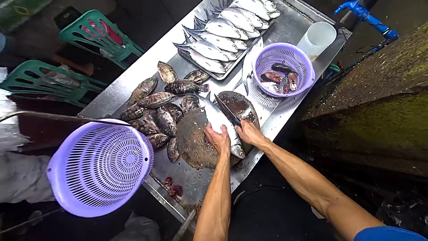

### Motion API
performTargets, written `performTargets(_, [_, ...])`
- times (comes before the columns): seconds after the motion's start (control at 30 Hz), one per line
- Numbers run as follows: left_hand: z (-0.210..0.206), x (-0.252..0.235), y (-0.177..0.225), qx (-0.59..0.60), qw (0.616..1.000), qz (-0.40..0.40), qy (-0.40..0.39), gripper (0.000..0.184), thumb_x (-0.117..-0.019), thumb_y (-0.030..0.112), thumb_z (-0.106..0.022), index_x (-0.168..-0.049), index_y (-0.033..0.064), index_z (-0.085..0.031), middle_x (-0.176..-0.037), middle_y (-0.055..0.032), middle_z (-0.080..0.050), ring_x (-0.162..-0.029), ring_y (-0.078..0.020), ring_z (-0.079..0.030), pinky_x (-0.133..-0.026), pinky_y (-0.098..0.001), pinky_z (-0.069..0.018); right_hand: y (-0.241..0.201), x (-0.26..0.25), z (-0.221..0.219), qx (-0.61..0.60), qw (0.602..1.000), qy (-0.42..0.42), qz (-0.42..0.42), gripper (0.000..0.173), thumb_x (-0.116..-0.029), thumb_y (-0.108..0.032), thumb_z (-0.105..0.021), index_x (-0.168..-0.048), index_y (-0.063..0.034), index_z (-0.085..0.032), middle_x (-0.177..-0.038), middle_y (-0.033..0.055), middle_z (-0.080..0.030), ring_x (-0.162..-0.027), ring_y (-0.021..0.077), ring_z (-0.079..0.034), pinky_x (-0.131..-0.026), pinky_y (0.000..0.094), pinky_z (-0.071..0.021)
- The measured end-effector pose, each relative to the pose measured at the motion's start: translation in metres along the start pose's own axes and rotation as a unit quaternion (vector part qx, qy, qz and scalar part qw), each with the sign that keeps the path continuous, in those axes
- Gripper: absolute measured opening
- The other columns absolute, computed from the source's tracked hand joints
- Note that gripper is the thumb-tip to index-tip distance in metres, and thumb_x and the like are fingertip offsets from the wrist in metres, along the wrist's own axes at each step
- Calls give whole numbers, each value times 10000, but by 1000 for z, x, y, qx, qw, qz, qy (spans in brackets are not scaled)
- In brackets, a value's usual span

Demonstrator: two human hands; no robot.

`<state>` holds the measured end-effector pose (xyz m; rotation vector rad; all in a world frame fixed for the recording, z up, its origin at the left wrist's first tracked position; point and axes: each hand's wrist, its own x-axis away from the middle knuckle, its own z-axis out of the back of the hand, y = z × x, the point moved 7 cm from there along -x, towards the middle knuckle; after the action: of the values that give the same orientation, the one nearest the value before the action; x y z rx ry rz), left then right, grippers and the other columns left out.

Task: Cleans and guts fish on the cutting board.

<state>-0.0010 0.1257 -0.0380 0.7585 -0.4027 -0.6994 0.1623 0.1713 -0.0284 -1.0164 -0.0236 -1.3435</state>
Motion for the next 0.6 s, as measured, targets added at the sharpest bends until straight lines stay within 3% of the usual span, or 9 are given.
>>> performTargets(0.07, [1,-3,-1,3,1000,-2,7,662,-892,257,-734,-1431,-32,-478,-1360,-276,-565,-1281,-367,-555,-1107,-472,-436,6,-7,5,10,999,-42,-5,474,-1086,-449,-421,-1246,-37,-590,-1098,207,-690,-1081,369,-679,-919,577,-531])
performTargets(0.17, [11,5,12,-61,997,-44,0,706,-912,249,-686,-1510,-17,-418,-1472,-323,-443,-1361,-467,-442,-1146,-546,-365,22,-4,5,-22,1000,-14,2,487,-1083,-452,-436,-1278,-33,-589,-1121,209,-690,-1098,357,-675,-962,559,-522])
performTargets(0.23, [7,18,34,-144,984,-96,-48,726,-916,248,-659,-1544,2,-391,-1558,-311,-363,-1406,-513,-379,-1127,-625,-344,32,1,9,-70,997,14,-23,475,-1083,-432,-446,-1293,-32,-592,-1142,205,-686,-1101,336,-673,-980,533,-520])
performTargets(0.33, [-18,38,32,-254,952,-121,-117,970,-827,448,-777,-1603,84,-324,-1657,-278,-213,-1486,-532,-252,-1130,-712,-256,54,12,1,-135,987,60,-62,478,-1086,-439,-441,-1284,-27,-580,-1064,187,-674,-899,300,-694,-824,498,-565])
performTargets(0.4, [-9,31,25,-225,965,-87,-105,1018,-769,366,-828,-1611,112,-314,-1647,-270,-227,-1465,-543,-263,-1091,-710,-316,59,16,2,-141,986,74,-53,490,-1082,-440,-446,-1315,-27,-568,-1097,188,-680,-958,299,-694,-876,503,-555])
performTargets(0.47, [18,27,12,-166,979,-73,-97,937,-755,225,-805,-1580,106,-378,-1589,-275,-335,-1400,-536,-363,-1060,-671,-398,64,26,2,-134,988,73,-40,496,-1072,-441,-467,-1318,-22,-570,-1103,187,-686,-1015,298,-687,-927,505,-539])
performTargets(0.5, [34,24,5,-138,984,-64,-94,892,-764,182,-774,-1564,80,-394,-1545,-280,-401,-1368,-517,-418,-1067,-648,-412,65,28,3,-128,989,71,-33,501,-1072,-447,-465,-1316,-22,-568,-1074,180,-687,-980,294,-690,-900,497,-546])
performTargets(0.6, [72,13,-19,-145,985,-2,-97,798,-850,272,-716,-1533,6,-401,-1414,-271,-546,-1298,-427,-543,-1092,-578,-431,65,32,3,-109,992,53,-28,524,-1081,-454,-434,-1353,-17,-529,-1050,180,-685,-943,302,-696,-876,495,-552])
